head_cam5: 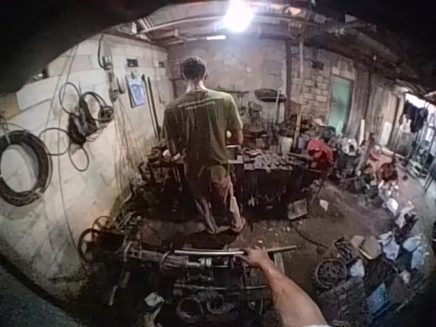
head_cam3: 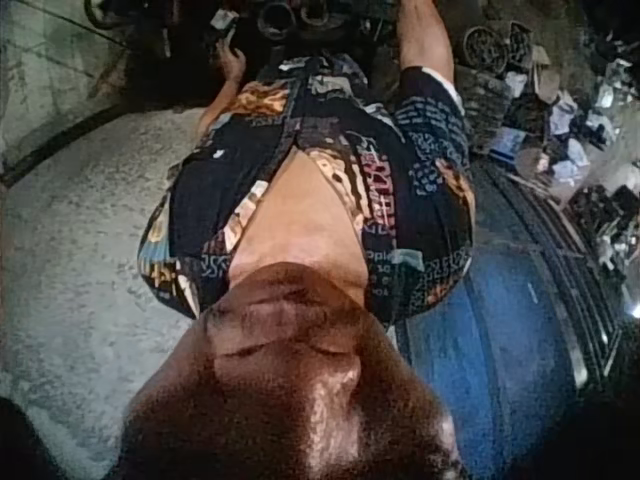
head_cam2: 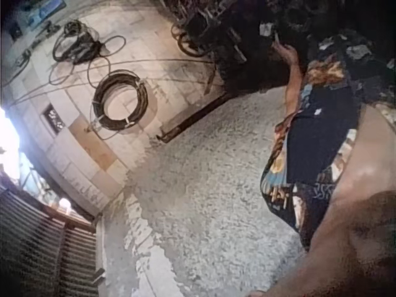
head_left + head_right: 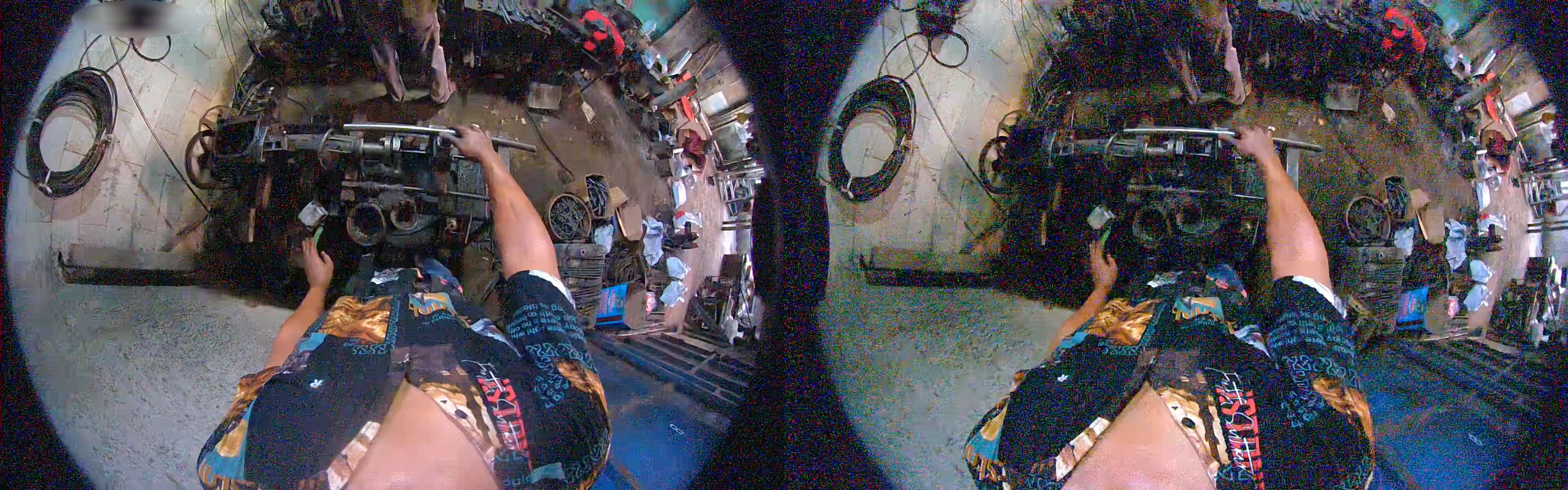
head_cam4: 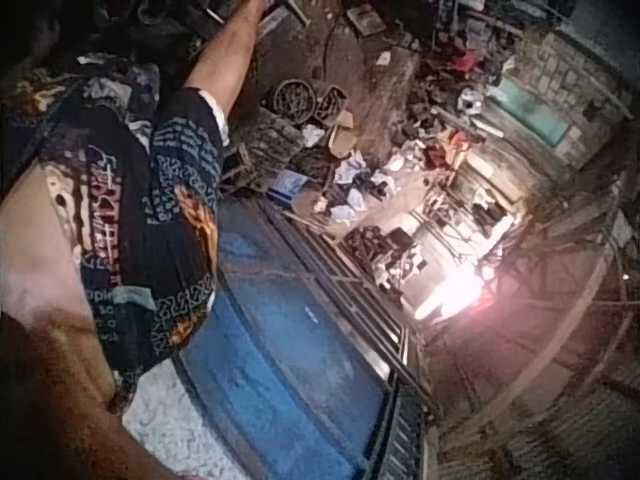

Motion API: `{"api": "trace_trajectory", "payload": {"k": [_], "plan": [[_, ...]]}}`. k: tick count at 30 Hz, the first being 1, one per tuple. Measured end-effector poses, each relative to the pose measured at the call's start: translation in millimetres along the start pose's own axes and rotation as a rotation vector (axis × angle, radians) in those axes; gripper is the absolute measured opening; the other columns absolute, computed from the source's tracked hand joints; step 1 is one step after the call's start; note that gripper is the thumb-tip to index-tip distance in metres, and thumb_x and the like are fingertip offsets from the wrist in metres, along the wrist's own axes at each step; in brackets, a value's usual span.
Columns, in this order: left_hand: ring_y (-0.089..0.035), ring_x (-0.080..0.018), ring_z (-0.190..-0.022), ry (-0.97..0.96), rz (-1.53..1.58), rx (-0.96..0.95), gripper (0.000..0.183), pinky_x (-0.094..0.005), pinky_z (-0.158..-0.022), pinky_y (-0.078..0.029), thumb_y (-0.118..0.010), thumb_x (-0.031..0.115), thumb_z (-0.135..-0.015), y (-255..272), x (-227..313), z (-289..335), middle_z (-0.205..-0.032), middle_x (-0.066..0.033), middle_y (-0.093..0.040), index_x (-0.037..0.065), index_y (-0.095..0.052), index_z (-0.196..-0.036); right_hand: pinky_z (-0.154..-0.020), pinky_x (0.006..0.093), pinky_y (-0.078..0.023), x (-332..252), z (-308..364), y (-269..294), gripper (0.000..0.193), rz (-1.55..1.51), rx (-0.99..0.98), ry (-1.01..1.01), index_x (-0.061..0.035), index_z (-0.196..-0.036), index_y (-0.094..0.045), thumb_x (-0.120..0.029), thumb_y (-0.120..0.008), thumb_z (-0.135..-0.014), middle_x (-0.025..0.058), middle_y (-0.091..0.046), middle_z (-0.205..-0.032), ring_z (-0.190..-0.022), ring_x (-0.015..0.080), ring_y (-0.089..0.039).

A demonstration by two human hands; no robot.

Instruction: Using a manual machine to bend and shape metal rods.

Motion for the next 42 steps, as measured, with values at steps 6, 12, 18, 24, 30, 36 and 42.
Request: {"api": "trace_trajectory", "payload": {"k": [6, 12, 18, 24, 30, 36, 42], "plan": [[-0.025, -0.0381, -0.135, -0.038, -0.006, 0.003, 0.063, -0.0435, -0.110, -0.025, -0.056, 0.020, -0.082, 0, 6, 0, -0.143, -0.0248, -0.030, -0.006, -0.034, -0.136, -0.108, 0.0545, -0.022, 4, -3, -6, 0.072, 0.028, -0.007, 0.009, -0.0265, -0.127, -0.054, -0.076, -0.040, -0.078, 0.0089, -0.053, -0.131, -0.127, 0.0355, -0.041], [-0.024, -0.0394, -0.135, -0.085, 0.001, 0.054, 0.073, -0.0441, -0.110, -0.025, -0.062, 0.026, -0.080, 3, 6, 4, -0.144, -0.0259, -0.028, -0.006, -0.031, -0.137, -0.108, 0.0578, -0.016, -5, 1, 0, 0.074, -0.025, -0.063, -0.007, -0.0281, -0.130, -0.051, -0.078, -0.039, -0.077, 0.0073, -0.048, -0.137, -0.132, 0.0354, -0.033], [-0.023, -0.0386, -0.136, -0.092, 0.013, 0.064, 0.077, -0.0441, -0.110, -0.025, -0.062, 0.027, -0.080, -1, 5, 0, -0.147, -0.0253, -0.022, -0.007, -0.026, -0.139, -0.107, 0.0579, -0.018, -9, 2, 0, 0.076, -0.005, 0.004, -0.006, -0.0243, -0.130, -0.053, -0.078, -0.039, -0.077, 0.0089, -0.047, -0.137, -0.131, 0.0330, -0.036], [-0.022, -0.0375, -0.137, -0.039, -0.053, 0.051, 0.080, -0.0439, -0.110, -0.026, -0.061, 0.030, -0.080, 0, 5, -2, -0.148, -0.0244, -0.020, -0.007, -0.025, -0.140, -0.105, 0.0505, -0.029, -29, 12, 15, 0.075, 0.031, -0.046, 0.072, -0.0193, -0.126, -0.055, -0.076, -0.037, -0.079, 0.0117, -0.049, -0.135, -0.126, 0.0291, -0.043], [-0.020, -0.0376, -0.137, 0.094, -0.021, 0.032, 0.083, -0.0432, -0.111, -0.024, -0.061, 0.033, -0.080, -5, 23, -5, -0.149, -0.0240, -0.016, -0.007, -0.022, -0.140, -0.099, 0.0450, -0.037, -14, 8, 8, 0.067, 0.029, 0.069, 0.137, -0.0134, -0.116, -0.062, -0.068, -0.040, -0.084, 0.0129, -0.055, -0.127, -0.119, 0.0299, -0.049], [-0.018, -0.0387, -0.137, 0.086, 0.008, 0.129, 0.084, -0.0418, -0.112, -0.023, -0.062, 0.031, -0.080, -12, 24, -4, -0.149, -0.0260, -0.013, -0.007, -0.020, -0.141, -0.094, 0.0453, -0.041, -13, 11, 7, 0.060, -0.016, 0.205, 0.244, -0.0144, -0.112, -0.064, -0.064, -0.042, -0.086, 0.0153, -0.060, -0.117, -0.110, 0.0325, -0.055], [-0.018, -0.0394, -0.137, 0.139, 0.063, 0.095, 0.086, -0.0419, -0.112, -0.022, -0.064, 0.030, -0.078, -7, 36, 4, -0.148, -0.0271, -0.013, -0.007, -0.018, -0.141, -0.092, 0.0455, -0.042, -15, 7, 5, 0.056, 0.059, 0.179, 0.233, -0.0164, -0.111, -0.065, -0.062, -0.043, -0.086, 0.0171, -0.064, -0.108, -0.105, 0.0333, -0.058]]}}
Point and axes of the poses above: each hand's wrist, its own z-axis away from the middle knuckle, its own y-axis out of the back of the hand, x = y × z, the point moved 4 cm from there along -z, towards the middle knuckle
